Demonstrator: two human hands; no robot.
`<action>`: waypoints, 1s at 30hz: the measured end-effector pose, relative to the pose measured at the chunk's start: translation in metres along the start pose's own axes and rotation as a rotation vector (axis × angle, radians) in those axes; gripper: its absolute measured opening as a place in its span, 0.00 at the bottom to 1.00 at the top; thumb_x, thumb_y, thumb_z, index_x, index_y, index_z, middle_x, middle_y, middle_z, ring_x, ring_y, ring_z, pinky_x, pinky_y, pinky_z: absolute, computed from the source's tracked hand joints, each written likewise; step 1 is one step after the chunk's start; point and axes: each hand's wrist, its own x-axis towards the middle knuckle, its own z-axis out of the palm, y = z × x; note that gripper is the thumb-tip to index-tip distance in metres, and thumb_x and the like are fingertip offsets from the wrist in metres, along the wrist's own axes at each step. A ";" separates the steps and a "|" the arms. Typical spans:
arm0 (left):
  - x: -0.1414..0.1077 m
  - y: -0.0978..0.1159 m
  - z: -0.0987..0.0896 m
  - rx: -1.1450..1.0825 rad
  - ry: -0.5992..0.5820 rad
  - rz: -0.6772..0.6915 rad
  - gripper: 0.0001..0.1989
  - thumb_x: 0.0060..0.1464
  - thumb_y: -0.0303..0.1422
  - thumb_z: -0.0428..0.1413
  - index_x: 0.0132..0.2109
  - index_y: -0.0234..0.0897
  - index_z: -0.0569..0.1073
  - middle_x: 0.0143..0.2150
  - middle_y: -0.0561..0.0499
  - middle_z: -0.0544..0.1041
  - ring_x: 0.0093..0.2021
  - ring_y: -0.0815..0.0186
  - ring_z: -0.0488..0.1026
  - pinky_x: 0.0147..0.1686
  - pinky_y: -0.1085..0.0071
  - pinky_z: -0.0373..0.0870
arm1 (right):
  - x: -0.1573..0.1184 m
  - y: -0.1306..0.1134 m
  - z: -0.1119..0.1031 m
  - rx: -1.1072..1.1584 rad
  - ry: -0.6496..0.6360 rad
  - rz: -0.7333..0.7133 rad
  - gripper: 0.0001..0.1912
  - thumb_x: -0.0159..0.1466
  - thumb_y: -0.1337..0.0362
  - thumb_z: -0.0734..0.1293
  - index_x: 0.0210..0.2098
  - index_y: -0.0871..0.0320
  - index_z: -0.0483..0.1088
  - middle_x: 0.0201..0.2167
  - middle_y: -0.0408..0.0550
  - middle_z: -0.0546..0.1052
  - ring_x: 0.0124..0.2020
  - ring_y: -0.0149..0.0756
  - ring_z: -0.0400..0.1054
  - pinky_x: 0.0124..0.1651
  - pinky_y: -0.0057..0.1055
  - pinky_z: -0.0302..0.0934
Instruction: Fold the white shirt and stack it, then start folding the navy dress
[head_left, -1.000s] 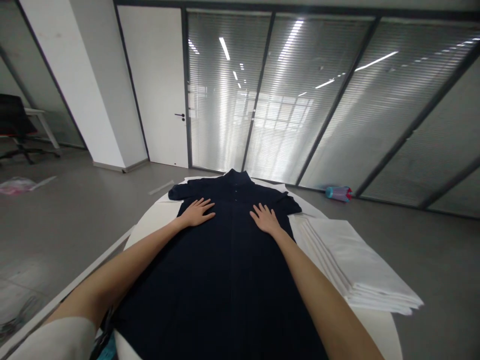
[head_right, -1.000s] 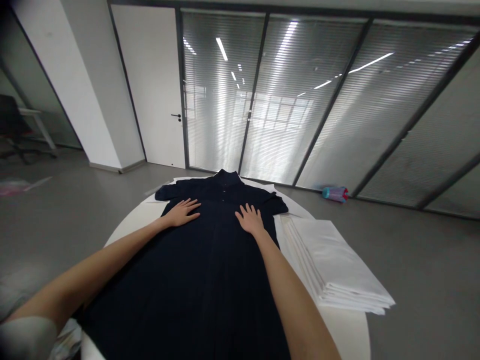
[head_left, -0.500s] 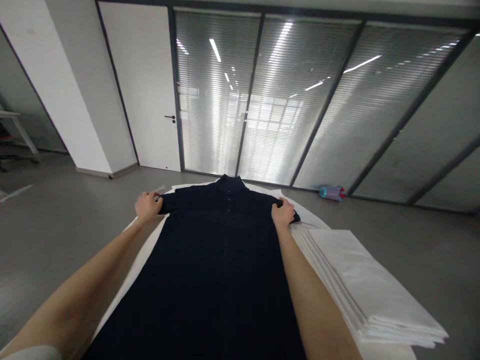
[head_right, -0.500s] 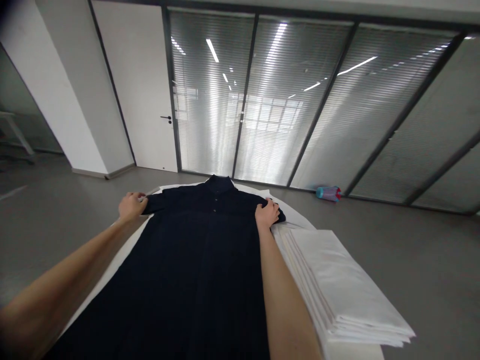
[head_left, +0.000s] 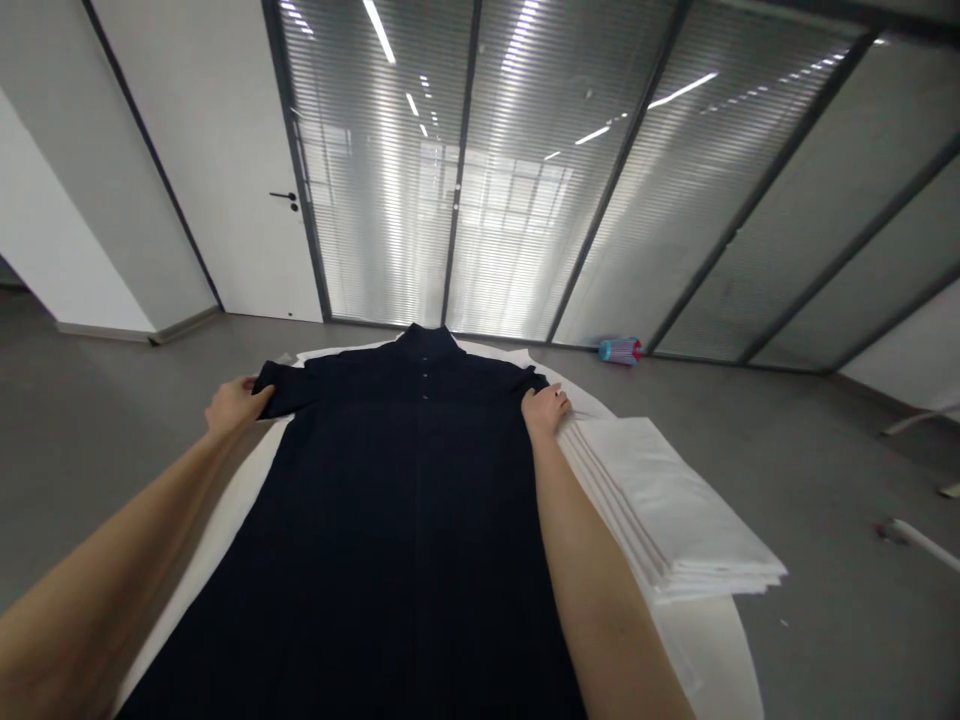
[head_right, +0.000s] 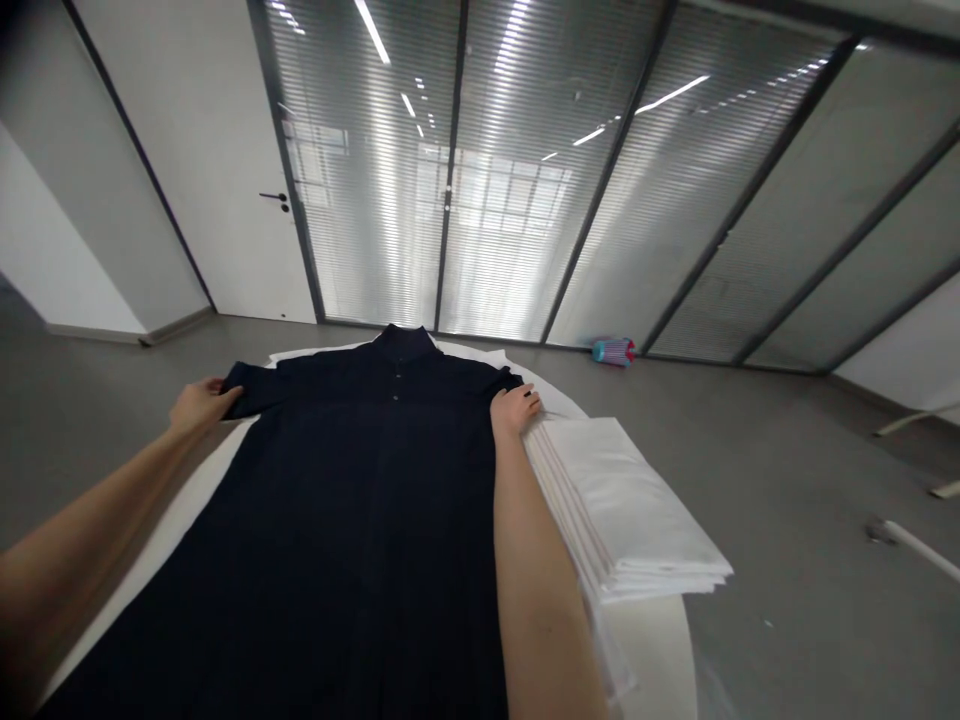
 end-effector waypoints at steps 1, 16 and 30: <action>-0.002 0.001 -0.001 -0.029 0.042 0.025 0.20 0.56 0.39 0.58 0.53 0.35 0.75 0.50 0.42 0.79 0.51 0.49 0.76 0.48 0.55 0.71 | 0.001 0.000 0.001 -0.021 -0.009 0.001 0.32 0.66 0.61 0.62 0.63 0.78 0.57 0.57 0.75 0.67 0.60 0.58 0.59 0.62 0.46 0.50; -0.071 0.129 0.012 -0.056 -0.122 0.592 0.13 0.56 0.34 0.56 0.48 0.37 0.73 0.41 0.47 0.79 0.42 0.58 0.76 0.43 0.67 0.70 | -0.004 0.008 0.000 0.010 0.046 -0.003 0.27 0.62 0.63 0.63 0.61 0.63 0.64 0.53 0.68 0.70 0.58 0.60 0.59 0.58 0.55 0.51; -0.073 0.109 0.052 0.080 -0.341 0.869 0.29 0.64 0.50 0.44 0.64 0.39 0.70 0.67 0.44 0.67 0.69 0.51 0.57 0.67 0.55 0.51 | 0.015 -0.012 -0.013 0.430 0.111 0.005 0.40 0.57 0.73 0.59 0.69 0.66 0.48 0.52 0.59 0.71 0.57 0.44 0.64 0.62 0.39 0.57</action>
